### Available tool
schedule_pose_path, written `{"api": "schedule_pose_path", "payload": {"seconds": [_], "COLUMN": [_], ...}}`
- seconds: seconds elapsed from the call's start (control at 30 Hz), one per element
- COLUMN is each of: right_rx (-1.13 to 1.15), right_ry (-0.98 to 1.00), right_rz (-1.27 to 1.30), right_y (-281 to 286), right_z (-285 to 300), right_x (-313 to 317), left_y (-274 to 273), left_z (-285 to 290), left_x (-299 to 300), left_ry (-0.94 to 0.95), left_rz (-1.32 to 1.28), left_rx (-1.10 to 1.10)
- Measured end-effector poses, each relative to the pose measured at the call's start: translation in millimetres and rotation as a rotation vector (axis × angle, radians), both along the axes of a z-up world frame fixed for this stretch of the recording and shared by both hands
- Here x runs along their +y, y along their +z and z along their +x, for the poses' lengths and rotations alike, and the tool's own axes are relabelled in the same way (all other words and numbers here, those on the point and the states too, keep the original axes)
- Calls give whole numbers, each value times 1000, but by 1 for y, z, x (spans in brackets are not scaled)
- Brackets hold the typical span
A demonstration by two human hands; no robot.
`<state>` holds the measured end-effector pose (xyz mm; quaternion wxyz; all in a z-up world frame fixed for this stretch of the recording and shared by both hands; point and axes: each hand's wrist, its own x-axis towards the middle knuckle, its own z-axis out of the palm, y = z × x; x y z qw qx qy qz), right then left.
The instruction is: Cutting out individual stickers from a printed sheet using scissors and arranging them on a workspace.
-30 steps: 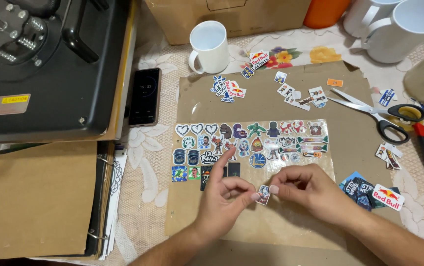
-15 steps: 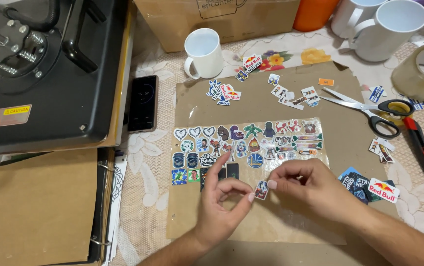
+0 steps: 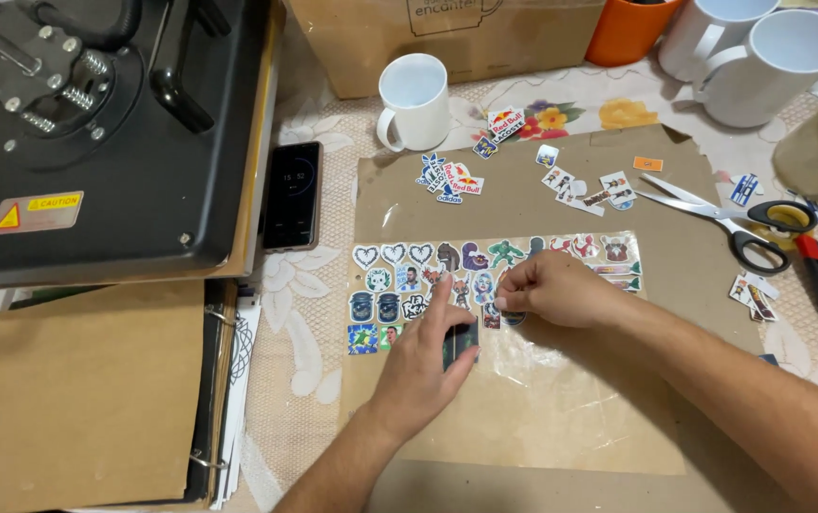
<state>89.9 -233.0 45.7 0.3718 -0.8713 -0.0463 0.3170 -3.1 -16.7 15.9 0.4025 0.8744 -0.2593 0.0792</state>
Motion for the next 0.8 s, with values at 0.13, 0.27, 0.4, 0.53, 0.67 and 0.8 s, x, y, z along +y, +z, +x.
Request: {"api": "schedule_pose_path", "payload": {"seconds": [0.13, 0.27, 0.4, 0.53, 0.67, 0.8], "right_rx": [-1, 33, 3, -46, -54, -178], "right_ry": [-18, -32, -10, 6, 19, 82], "right_rz": [50, -19, -74, -133, -153, -238], "right_y": [-3, 7, 4, 7, 10, 8], "right_z": [1, -2, -2, -6, -9, -12], "right_x": [1, 7, 7, 10, 12, 14], "left_y": [0, -7, -15, -15, -16, -15], "left_z": [1, 1, 1, 2, 2, 2], "left_x": [-1, -2, -3, -4, -5, -7], "left_ry": [-39, -38, -47, -69, -72, -72], "left_rz": [69, 53, 90, 81, 87, 122], "left_rx": [3, 2, -27, -79, -69, -72]}}
